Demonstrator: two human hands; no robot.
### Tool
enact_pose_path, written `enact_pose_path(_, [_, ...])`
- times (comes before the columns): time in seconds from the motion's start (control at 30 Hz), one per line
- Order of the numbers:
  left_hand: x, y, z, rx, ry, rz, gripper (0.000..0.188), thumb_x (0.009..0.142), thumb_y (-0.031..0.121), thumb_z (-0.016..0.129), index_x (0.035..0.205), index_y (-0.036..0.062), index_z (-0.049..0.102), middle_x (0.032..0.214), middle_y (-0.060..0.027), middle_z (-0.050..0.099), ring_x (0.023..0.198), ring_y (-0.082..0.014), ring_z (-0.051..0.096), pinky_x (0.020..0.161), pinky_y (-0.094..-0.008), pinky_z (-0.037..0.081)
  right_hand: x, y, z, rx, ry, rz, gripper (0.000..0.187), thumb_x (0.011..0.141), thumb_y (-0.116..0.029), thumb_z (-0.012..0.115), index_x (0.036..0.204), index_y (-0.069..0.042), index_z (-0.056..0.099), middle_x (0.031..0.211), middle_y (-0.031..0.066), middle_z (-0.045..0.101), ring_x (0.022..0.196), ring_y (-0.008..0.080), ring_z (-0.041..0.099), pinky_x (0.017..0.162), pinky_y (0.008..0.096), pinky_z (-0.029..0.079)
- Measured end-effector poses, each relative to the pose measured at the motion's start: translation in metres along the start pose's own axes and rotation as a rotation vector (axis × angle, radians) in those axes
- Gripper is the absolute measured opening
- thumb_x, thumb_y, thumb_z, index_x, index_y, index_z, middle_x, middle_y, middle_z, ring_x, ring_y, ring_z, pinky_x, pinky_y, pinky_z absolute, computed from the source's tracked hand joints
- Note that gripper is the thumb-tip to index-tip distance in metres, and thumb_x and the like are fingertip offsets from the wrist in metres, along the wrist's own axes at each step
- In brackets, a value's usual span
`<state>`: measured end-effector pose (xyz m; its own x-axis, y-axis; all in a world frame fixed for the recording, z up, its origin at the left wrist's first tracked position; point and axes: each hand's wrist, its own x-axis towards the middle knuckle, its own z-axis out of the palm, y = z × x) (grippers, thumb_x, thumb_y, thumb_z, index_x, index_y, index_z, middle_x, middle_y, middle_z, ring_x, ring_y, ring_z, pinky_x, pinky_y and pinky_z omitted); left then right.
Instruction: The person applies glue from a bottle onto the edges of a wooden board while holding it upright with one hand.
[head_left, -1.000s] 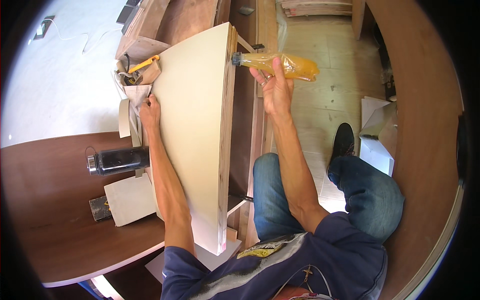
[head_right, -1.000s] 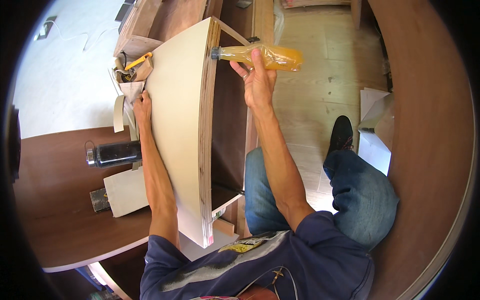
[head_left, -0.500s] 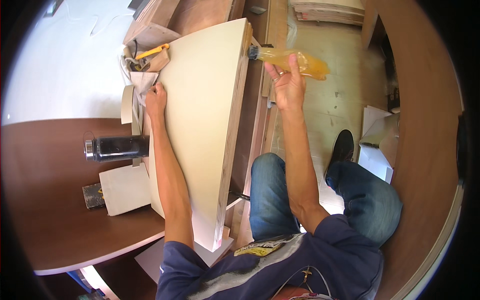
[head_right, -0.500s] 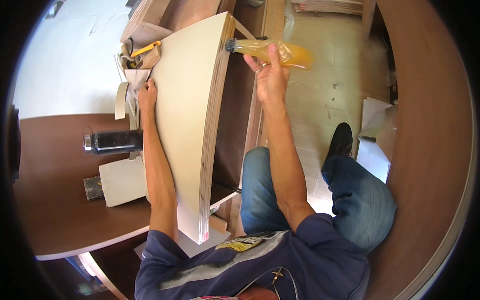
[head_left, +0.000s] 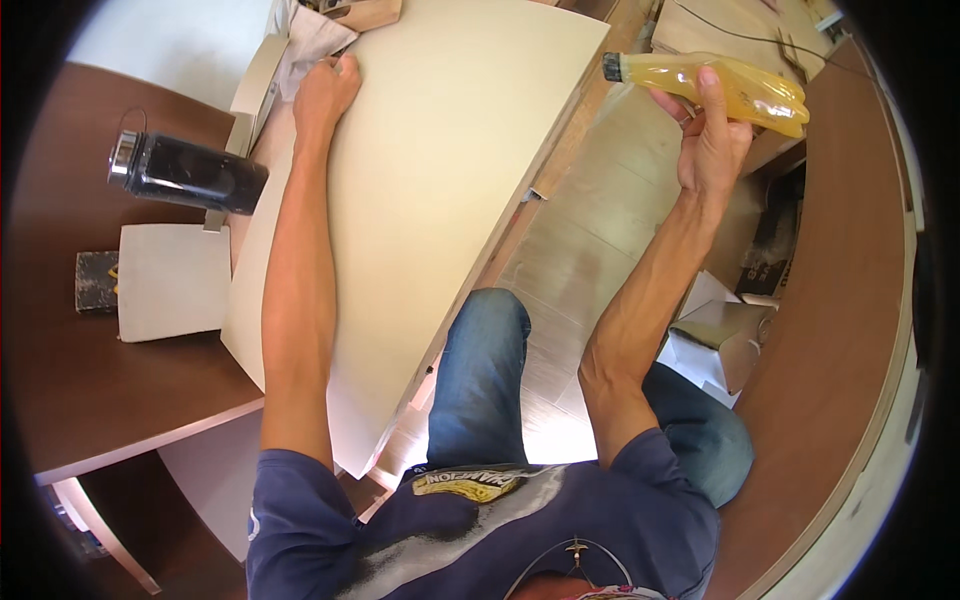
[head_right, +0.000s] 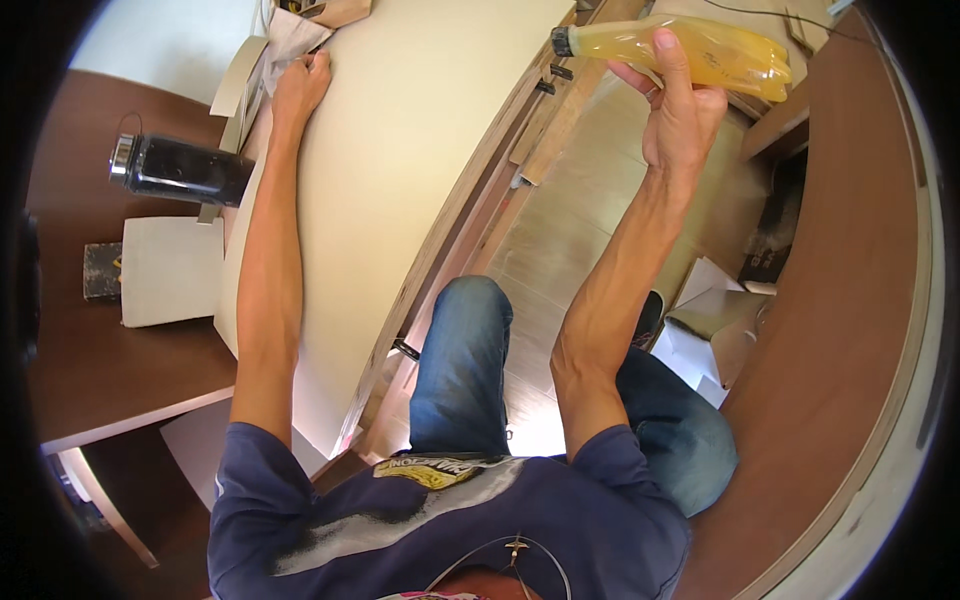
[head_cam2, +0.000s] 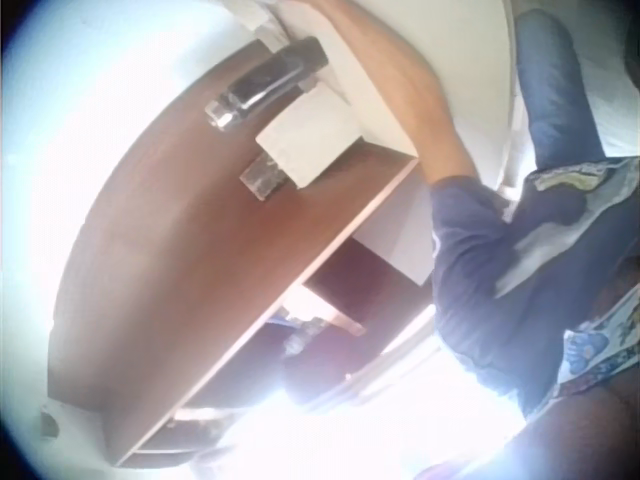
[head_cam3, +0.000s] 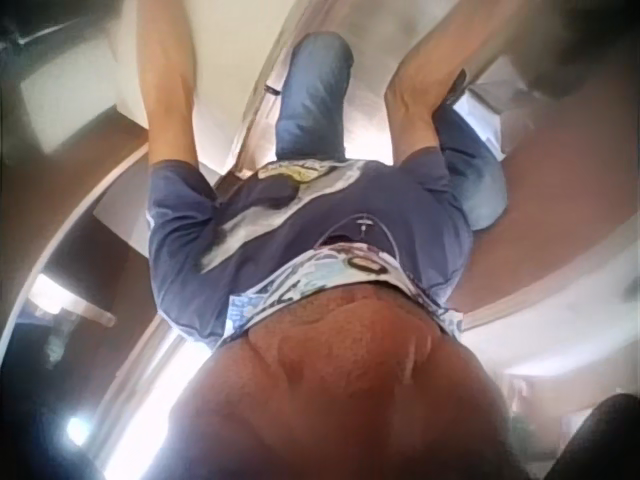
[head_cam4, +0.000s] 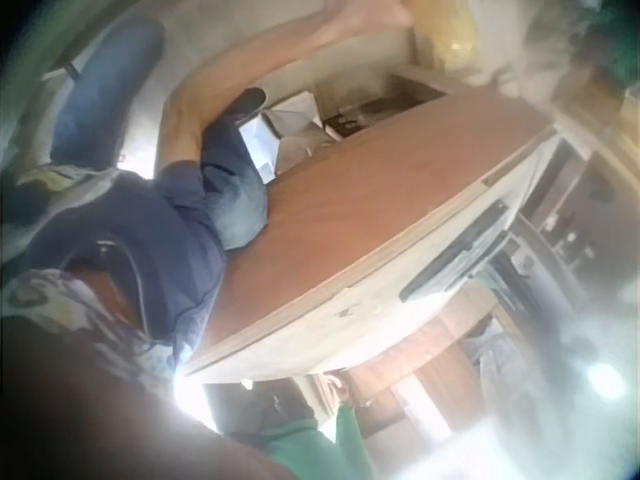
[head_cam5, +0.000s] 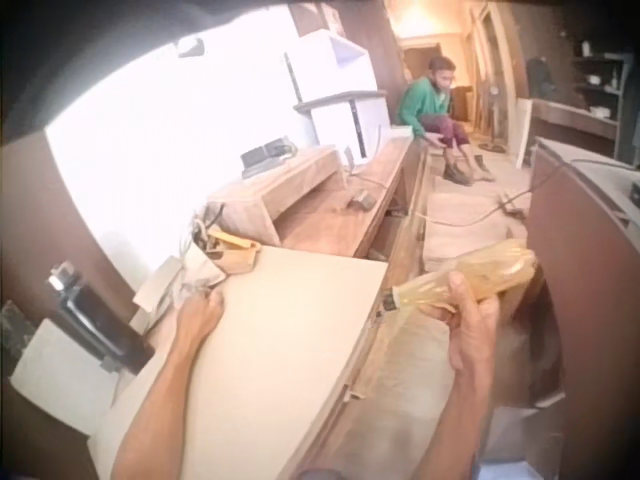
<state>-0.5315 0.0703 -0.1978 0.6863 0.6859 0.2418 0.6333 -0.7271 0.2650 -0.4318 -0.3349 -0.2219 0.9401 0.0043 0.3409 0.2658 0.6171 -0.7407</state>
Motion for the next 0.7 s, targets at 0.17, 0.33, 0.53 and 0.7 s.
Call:
enact_pose_path(0.17, [-0.003, 0.004, 0.000, -0.005, 0.023, 0.005, 0.062, 0.088, 0.047, 0.041, 0.123, -0.0005, 0.060, 0.113, -0.0268, 0.064, 0.111, -0.0390, 0.060, 0.096, -0.0446, 0.044, 0.006, 0.007, -0.010, 0.078, -0.009, 0.033, 0.025, 0.090, -0.017, 0.067, 0.104, 0.002, 0.059, 0.097, 0.0099, 0.064, 0.087, 0.0223, 0.067, 0.071, 0.0440, 0.063])
enact_pose_path(0.33, [-0.004, 0.002, -0.002, -0.004, -0.001, -0.015, 0.062, 0.088, 0.048, 0.041, 0.123, -0.0004, 0.059, 0.113, -0.0274, 0.064, 0.111, -0.0391, 0.060, 0.096, -0.0449, 0.044, 0.006, 0.019, -0.017, 0.148, 0.010, 0.057, 0.024, 0.090, -0.016, 0.067, 0.105, 0.001, 0.059, 0.096, 0.0102, 0.064, 0.086, 0.0225, 0.067, 0.070, 0.0447, 0.063])
enact_pose_path(0.53, [-0.002, 0.002, -0.001, -0.003, 0.003, -0.003, 0.063, 0.088, 0.048, 0.041, 0.124, -0.0002, 0.059, 0.113, -0.0281, 0.064, 0.111, -0.0397, 0.059, 0.096, -0.0452, 0.044, 0.005, 0.023, -0.015, 0.171, 0.011, 0.059, 0.023, 0.089, -0.016, 0.067, 0.104, 0.000, 0.059, 0.096, 0.0095, 0.063, 0.085, 0.0222, 0.066, 0.069, 0.0451, 0.063])
enact_pose_path(0.7, [0.000, 0.002, -0.001, -0.006, 0.012, 0.000, 0.063, 0.088, 0.049, 0.041, 0.123, -0.0003, 0.060, 0.112, -0.0280, 0.064, 0.111, -0.0398, 0.059, 0.096, -0.0455, 0.044, 0.002, 0.023, -0.011, 0.161, 0.030, 0.062, 0.023, 0.089, -0.016, 0.068, 0.104, 0.000, 0.059, 0.094, 0.0093, 0.064, 0.085, 0.0215, 0.066, 0.068, 0.0441, 0.064])
